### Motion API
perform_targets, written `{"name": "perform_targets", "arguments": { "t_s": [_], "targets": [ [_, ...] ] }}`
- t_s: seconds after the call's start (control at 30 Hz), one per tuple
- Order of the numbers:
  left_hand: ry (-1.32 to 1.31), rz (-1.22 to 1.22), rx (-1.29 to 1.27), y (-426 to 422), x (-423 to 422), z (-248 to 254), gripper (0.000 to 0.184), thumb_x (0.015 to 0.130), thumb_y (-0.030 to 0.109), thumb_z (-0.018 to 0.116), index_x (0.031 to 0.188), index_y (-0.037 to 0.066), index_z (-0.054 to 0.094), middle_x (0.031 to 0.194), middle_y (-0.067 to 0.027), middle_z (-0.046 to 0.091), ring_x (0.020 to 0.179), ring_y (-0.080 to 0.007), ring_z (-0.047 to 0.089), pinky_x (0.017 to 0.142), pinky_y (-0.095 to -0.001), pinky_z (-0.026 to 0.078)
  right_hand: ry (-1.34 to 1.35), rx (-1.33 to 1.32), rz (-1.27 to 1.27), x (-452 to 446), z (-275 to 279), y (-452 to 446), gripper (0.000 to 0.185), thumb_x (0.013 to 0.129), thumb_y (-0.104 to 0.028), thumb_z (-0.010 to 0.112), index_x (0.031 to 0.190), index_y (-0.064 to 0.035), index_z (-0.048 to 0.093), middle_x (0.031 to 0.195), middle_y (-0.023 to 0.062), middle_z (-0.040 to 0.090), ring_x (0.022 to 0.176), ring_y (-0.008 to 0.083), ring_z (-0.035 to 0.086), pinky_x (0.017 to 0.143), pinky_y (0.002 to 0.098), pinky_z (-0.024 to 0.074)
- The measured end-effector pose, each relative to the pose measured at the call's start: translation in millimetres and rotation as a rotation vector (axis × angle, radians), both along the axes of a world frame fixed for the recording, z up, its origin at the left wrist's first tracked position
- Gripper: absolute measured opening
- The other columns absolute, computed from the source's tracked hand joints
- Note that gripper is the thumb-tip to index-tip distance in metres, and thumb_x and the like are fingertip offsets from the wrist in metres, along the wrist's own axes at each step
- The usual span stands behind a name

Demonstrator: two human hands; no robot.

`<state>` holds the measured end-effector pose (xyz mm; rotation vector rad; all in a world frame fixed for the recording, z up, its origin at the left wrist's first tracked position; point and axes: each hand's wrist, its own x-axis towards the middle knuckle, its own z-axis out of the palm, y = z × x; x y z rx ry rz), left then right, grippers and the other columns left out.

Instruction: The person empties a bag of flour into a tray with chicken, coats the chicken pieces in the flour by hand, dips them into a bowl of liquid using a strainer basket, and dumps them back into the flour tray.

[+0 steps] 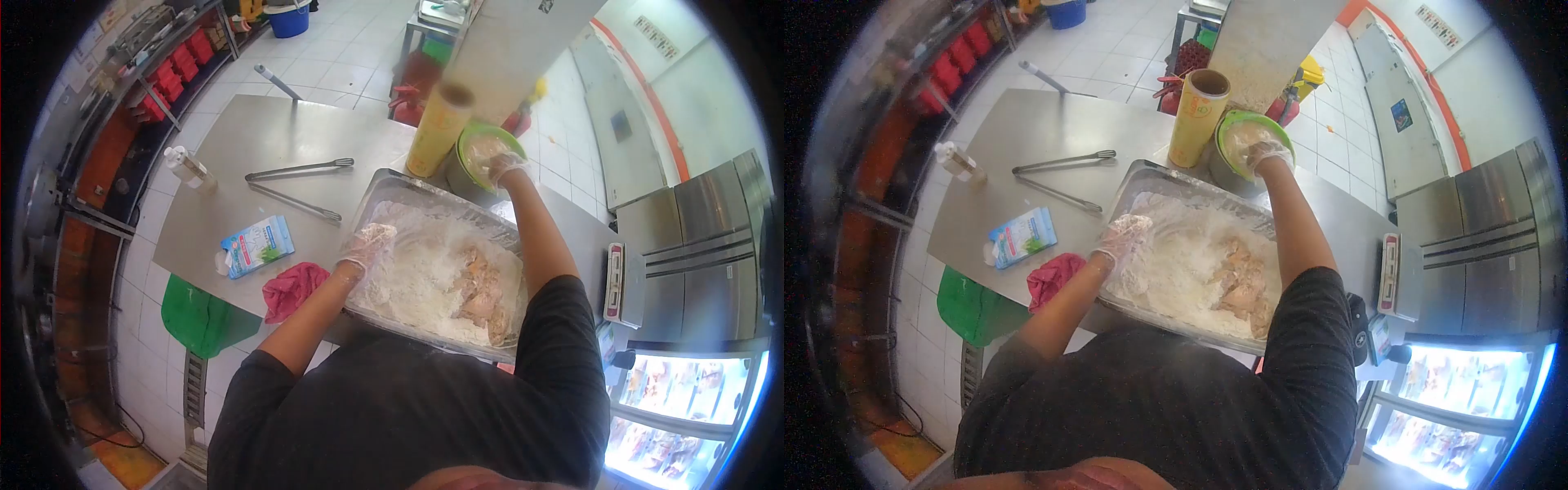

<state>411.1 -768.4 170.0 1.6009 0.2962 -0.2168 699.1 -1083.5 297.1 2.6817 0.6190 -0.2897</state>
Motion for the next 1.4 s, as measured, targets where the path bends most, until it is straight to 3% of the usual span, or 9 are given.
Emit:
{"name": "perform_targets", "arguments": {
  "t_s": [0.33, 0.43, 0.53, 0.7, 0.77, 1.07, 1.2, 1.33, 1.4],
  "targets": [
    [0.017, -0.052, 0.201, 4.1, -0.8, 6.7, 0.028, 0.093, 0.035, 0.062, 0.109, 0.012, 0.067, 0.089, -0.0003, 0.065, 0.075, -0.0094, 0.058, 0.065, -0.0285, 0.047, 0.041, -0.011, 0.029, -62.5, 91.7, 30.9, 0.037, 0.09, -0.023, 0.05, 0.124, -0.0177, 0.065, 0.126, 0.0123, 0.063, 0.115, 0.0298, 0.061, 0.097, 0.0346, 0.0485],
    [0.161, -0.032, -0.12, -12.1, -9.3, 66.9, 0.034, 0.094, 0.036, 0.059, 0.12, 0.014, 0.062, 0.106, -0.0027, 0.064, 0.09, -0.0135, 0.059, 0.076, -0.0359, 0.048, 0.009, 0.808, 0.272, -156.8, 77.9, 48.6, 0.031, 0.089, -0.024, 0.058, 0.117, -0.0118, 0.068, 0.121, 0.017, 0.065, 0.111, 0.0291, 0.062, 0.096, 0.0353, 0.0483],
    [0.294, 0.131, -0.476, -34.6, -7.0, 84.2, 0.044, 0.096, 0.037, 0.054, 0.134, 0.016, 0.05, 0.133, -0.0038, 0.054, 0.115, -0.0184, 0.053, 0.091, -0.0454, 0.042, 0.164, 0.973, 0.401, -234.2, 21.0, 80.7, 0.042, 0.092, -0.037, 0.058, 0.12, -0.0072, 0.065, 0.125, 0.0217, 0.061, 0.114, 0.0386, 0.058, 0.101, 0.0413, 0.0444],
    [0.133, 0.078, -0.26, -26.5, 38.6, 22.4, 0.041, 0.099, 0.037, 0.047, 0.129, 0.011, 0.057, 0.13, -0.0062, 0.06, 0.116, -0.0212, 0.058, 0.091, -0.0383, 0.046, 0.517, 0.737, 0.282, -291.1, -106.4, 115.8, 0.051, 0.088, -0.034, 0.058, 0.132, -0.0082, 0.055, 0.126, 0.0238, 0.058, 0.116, 0.0385, 0.055, 0.099, 0.0424, 0.0435],
    [-0.341, -0.147, 0.593, -10.8, 50.7, 4.3, 0.045, 0.1, 0.04, 0.042, 0.126, 0.007, 0.059, 0.123, -0.0128, 0.063, 0.114, -0.0248, 0.059, 0.092, -0.0366, 0.047, 0.558, 0.7, 0.32, -307.2, -124.3, 131.7, 0.051, 0.087, -0.036, 0.058, 0.13, -0.0086, 0.058, 0.12, 0.0244, 0.06, 0.112, 0.0388, 0.057, 0.097, 0.0435, 0.0451],
    [-0.104, -0.355, 0.786, -4.7, 52.9, 9.3, 0.045, 0.098, 0.038, 0.044, 0.127, 0.007, 0.058, 0.13, -0.0172, 0.058, 0.122, -0.0307, 0.054, 0.1, -0.0407, 0.044, 0.259, 0.163, 0.244, -316.8, -141.7, 74.4, 0.022, 0.082, -0.018, 0.056, 0.097, -0.0101, 0.07, 0.097, 0.011, 0.07, 0.092, 0.0269, 0.067, 0.076, 0.0407, 0.054],
    [-0.362, -0.347, 0.719, -7.4, 42.3, -15.3, 0.049, 0.098, 0.043, 0.043, 0.126, 0.006, 0.061, 0.127, -0.0152, 0.061, 0.116, -0.0311, 0.058, 0.098, -0.0392, 0.044, 0.186, 0.331, 0.061, -292.5, -169.6, 67.4, 0.029, 0.084, -0.025, 0.055, 0.104, -0.0068, 0.066, 0.097, 0.0229, 0.067, 0.093, 0.0372, 0.066, 0.084, 0.0435, 0.0521],
    [0.161, -0.172, 0.357, -29.1, 12.8, 65.8, 0.052, 0.099, 0.048, 0.041, 0.131, 0.01, 0.057, 0.133, -0.0142, 0.057, 0.119, -0.0262, 0.057, 0.098, -0.0379, 0.043, 0.613, 0.479, -0.103, -296.2, -126.6, 79.8, 0.03, 0.082, -0.019, 0.057, 0.103, -0.0003, 0.067, 0.099, 0.0247, 0.066, 0.095, 0.0344, 0.066, 0.082, 0.0459, 0.0524],
    [0.19, -0.205, 0.347, -41.2, 6.6, 74.7, 0.053, 0.1, 0.049, 0.04, 0.132, 0.012, 0.056, 0.132, -0.0133, 0.058, 0.117, -0.0252, 0.057, 0.098, -0.0385, 0.043, 0.52, 0.674, 0.009, -301.9, -77.9, 79.4, 0.046, 0.09, -0.029, 0.052, 0.129, -0.0048, 0.054, 0.112, 0.0287, 0.062, 0.101, 0.0426, 0.062, 0.092, 0.0472, 0.0485]
  ]
}}
